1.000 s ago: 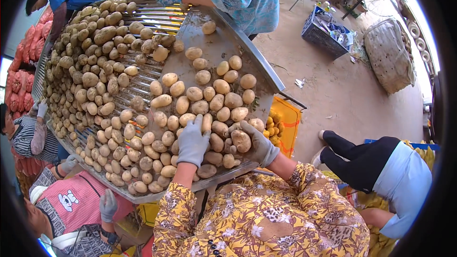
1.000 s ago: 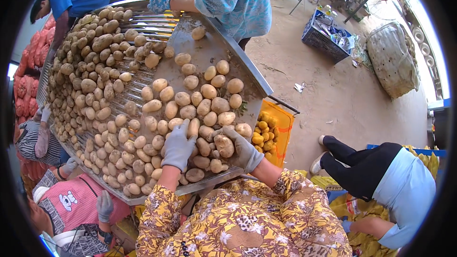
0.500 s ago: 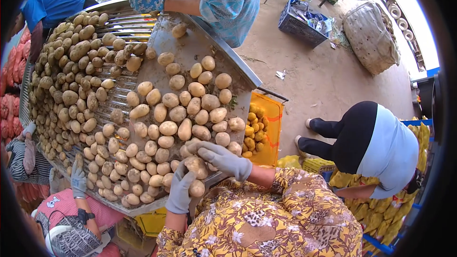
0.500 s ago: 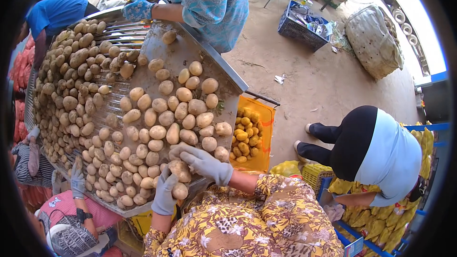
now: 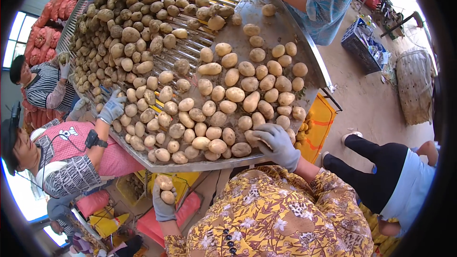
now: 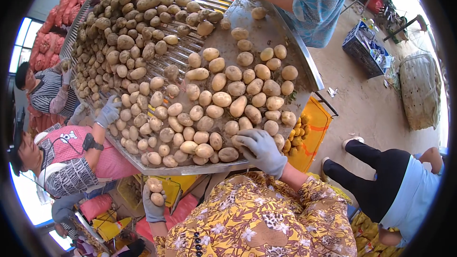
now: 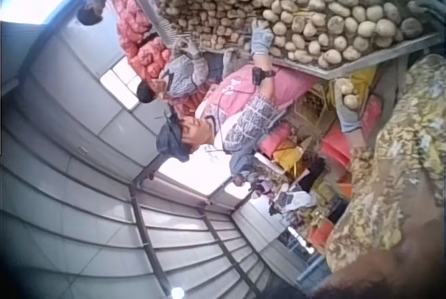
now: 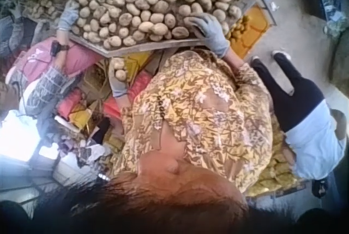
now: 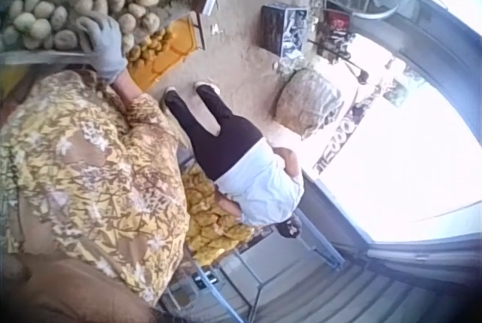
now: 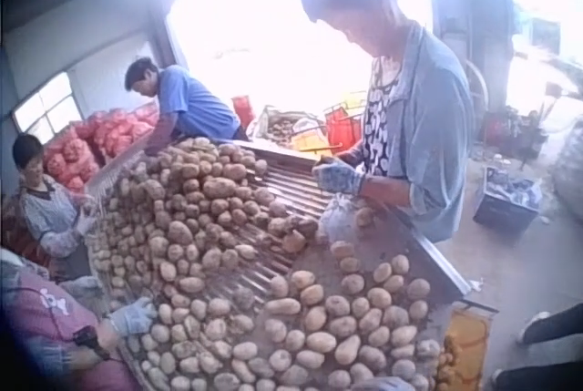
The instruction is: Sort and organize potatoes on a metal sorting table in a warehouse.
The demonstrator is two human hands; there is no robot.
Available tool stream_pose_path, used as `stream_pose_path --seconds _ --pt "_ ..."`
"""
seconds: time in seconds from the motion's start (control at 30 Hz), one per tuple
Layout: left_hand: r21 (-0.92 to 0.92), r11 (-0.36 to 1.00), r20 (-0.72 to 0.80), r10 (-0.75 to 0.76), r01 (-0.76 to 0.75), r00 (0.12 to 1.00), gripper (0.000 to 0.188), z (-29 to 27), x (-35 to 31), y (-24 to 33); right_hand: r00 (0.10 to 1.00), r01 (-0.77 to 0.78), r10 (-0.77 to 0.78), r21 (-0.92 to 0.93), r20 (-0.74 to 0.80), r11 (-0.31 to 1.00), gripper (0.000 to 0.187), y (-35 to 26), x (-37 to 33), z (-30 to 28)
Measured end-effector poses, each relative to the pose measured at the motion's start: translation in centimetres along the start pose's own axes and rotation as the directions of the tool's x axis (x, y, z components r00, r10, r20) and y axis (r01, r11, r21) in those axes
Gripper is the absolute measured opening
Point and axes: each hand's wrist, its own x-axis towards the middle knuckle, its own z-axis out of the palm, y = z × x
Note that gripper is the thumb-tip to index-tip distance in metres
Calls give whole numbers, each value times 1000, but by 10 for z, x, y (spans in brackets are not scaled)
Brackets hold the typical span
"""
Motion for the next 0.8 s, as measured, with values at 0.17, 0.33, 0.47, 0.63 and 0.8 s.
stream_pose_path --seconds 0.17,0.33,0.47,0.63,0.8 --pt "996 88 -70 738 8 672 48 -105 14 -22 974 167 -183 118 137 979 42 -50 40 73" --pt "872 370 81 535 -320 841 52 47 19 -10 973 216 -213 -34 84 976 49 -57 80 123" --pt "894 -48 374 631 -446 680 56 142 74 -37 963 232 -203 -164 177 959 53 -56 95 134" --pt "824 -290 566 436 -486 699 70 174 64 -78 905 298 -177 -280 386 913 50 -24 63 97" --pt "612 -264 789 142 -745 598 79 147 40 -56 999 40 -35 -379 20 925 55 -2 14 50"
